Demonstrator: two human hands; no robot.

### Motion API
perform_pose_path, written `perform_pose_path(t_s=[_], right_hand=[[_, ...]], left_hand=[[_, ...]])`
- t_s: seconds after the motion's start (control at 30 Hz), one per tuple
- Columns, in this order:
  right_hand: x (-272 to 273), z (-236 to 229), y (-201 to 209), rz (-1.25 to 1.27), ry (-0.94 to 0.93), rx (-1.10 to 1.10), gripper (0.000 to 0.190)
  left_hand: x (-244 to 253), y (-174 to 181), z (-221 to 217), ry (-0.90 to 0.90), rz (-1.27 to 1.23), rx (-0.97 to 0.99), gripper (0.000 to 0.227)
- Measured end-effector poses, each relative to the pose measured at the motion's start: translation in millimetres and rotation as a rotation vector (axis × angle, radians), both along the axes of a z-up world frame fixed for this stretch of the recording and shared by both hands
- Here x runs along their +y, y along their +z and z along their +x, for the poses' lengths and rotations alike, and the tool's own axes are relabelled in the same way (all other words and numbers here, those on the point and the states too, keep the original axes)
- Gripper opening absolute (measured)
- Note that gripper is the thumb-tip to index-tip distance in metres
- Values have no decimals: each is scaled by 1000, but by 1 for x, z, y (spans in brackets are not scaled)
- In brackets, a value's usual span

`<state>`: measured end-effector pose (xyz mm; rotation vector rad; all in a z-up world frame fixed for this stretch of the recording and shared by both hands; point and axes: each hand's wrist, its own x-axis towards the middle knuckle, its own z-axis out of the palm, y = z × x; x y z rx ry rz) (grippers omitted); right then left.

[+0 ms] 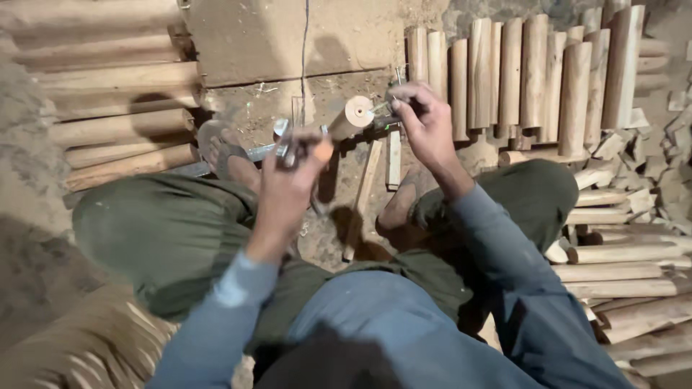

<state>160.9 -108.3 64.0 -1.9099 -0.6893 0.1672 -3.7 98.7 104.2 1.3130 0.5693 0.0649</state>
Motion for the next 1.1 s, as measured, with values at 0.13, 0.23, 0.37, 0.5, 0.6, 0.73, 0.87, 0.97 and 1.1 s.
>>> perform_pose_path(t_s=[0.13, 0.23, 0.37, 0.5, 0.6, 0.73, 0.87, 0.97, 1.1], right_hand=[[7, 6, -13, -107, 19, -224, 16], [12, 5, -28, -173, 83, -287, 18], [8, 11, -36, -236, 127, -368, 18], [7, 12, -42, -204, 132, -372, 18], [6, 12, -47, -195, 115, -322, 20], [9, 13, -50, -204, 110, -321, 18], [13, 11, -50, -193, 136, -361, 16], [12, 9, -48, -167, 157, -425, 15], [11, 10, -41, -250, 156, -436, 19]], left_hand=[[3, -35, 48, -91, 197, -81, 23], [1, -78, 63, -45, 270, -24, 22], [-2, -127, 73, 6, 292, -46, 23], [-6, -154, 85, 2, 293, -94, 22], [-12, -163, 88, 22, 295, -61, 25], [-15, -163, 89, 32, 304, -87, 25], [-17, -158, 90, 27, 327, -98, 24], [-18, -155, 91, 2, 374, -123, 25], [-23, -155, 95, -59, 572, -307, 29]])
